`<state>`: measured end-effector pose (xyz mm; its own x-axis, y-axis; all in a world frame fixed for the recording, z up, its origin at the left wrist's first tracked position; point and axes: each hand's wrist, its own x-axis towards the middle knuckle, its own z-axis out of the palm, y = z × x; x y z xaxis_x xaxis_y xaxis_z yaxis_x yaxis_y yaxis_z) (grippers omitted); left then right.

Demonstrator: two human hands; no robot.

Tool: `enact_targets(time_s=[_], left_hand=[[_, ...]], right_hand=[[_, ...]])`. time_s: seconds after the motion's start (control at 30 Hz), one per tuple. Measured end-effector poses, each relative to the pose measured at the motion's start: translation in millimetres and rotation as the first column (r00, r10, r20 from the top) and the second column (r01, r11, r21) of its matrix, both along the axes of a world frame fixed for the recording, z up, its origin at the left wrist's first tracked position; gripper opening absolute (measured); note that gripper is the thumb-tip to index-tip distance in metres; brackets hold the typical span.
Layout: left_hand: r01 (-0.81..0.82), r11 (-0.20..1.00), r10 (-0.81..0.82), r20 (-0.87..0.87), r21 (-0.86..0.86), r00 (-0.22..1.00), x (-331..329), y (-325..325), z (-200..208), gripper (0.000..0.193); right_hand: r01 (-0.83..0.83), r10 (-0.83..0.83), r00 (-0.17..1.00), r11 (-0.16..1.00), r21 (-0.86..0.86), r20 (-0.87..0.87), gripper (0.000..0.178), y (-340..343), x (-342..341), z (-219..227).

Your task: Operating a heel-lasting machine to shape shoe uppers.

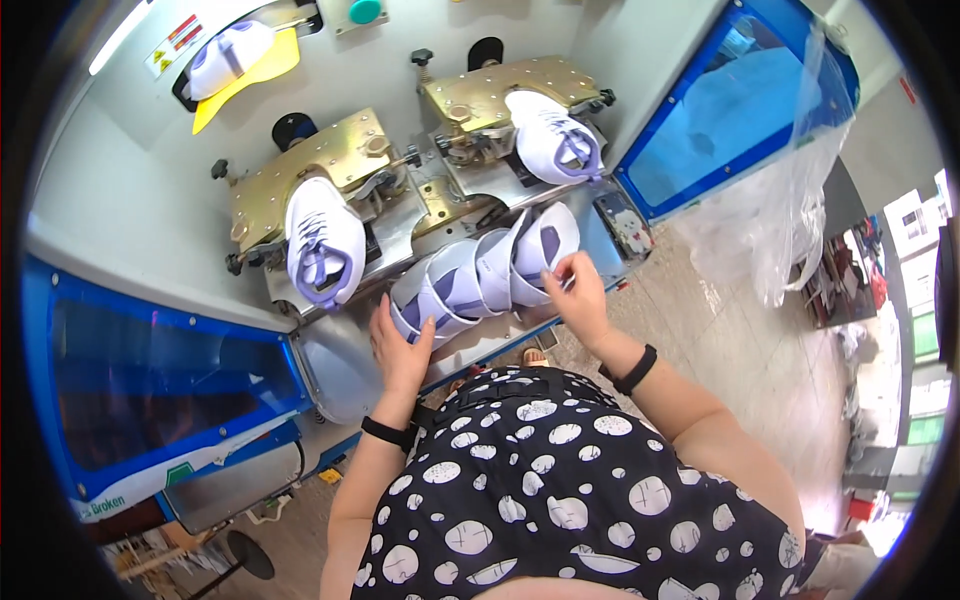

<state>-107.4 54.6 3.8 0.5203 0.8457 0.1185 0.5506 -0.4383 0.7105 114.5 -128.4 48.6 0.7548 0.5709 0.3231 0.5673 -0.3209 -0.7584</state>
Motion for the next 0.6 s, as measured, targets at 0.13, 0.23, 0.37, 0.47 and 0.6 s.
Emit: enact_targets(time_s=[0.13, 0.23, 0.37, 0.47, 0.6], left_hand=[[0.174, 0.953, -0.096, -0.298, 0.248, 0.950, 24.6, -6.8, 11.4, 0.083], [0.195, 0.962, -0.142, -0.260, 0.190, 0.955, 37.2, -5.8, 12.2, 0.080], [0.227, 0.966, -0.199, -0.210, 0.121, 0.957, 39.8, 3.0, 6.7, 0.080], [0.236, 0.952, -0.190, -0.228, 0.196, 0.955, 41.1, 4.3, 1.5, 0.078], [0.212, 0.964, -0.177, -0.207, 0.162, 0.962, 40.1, 1.9, 0.8, 0.077]], right_hand=[[-0.061, 0.065, 0.998, 0.987, -0.151, 0.026, 0.032, 16.4, 35.7, -23.1], [-0.207, 0.186, 0.977, 0.948, -0.241, -0.108, 0.033, 12.0, 50.7, -24.9], [-0.060, 0.028, 0.995, 0.934, -0.352, -0.095, 0.027, -9.9, 45.8, -11.4], [-0.166, 0.126, 0.985, 0.869, -0.465, -0.117, 0.033, -9.8, 22.2, -16.2], [-0.202, 0.329, 0.937, 0.787, -0.583, 0.120, 0.046, -7.4, 4.2, -40.0]])
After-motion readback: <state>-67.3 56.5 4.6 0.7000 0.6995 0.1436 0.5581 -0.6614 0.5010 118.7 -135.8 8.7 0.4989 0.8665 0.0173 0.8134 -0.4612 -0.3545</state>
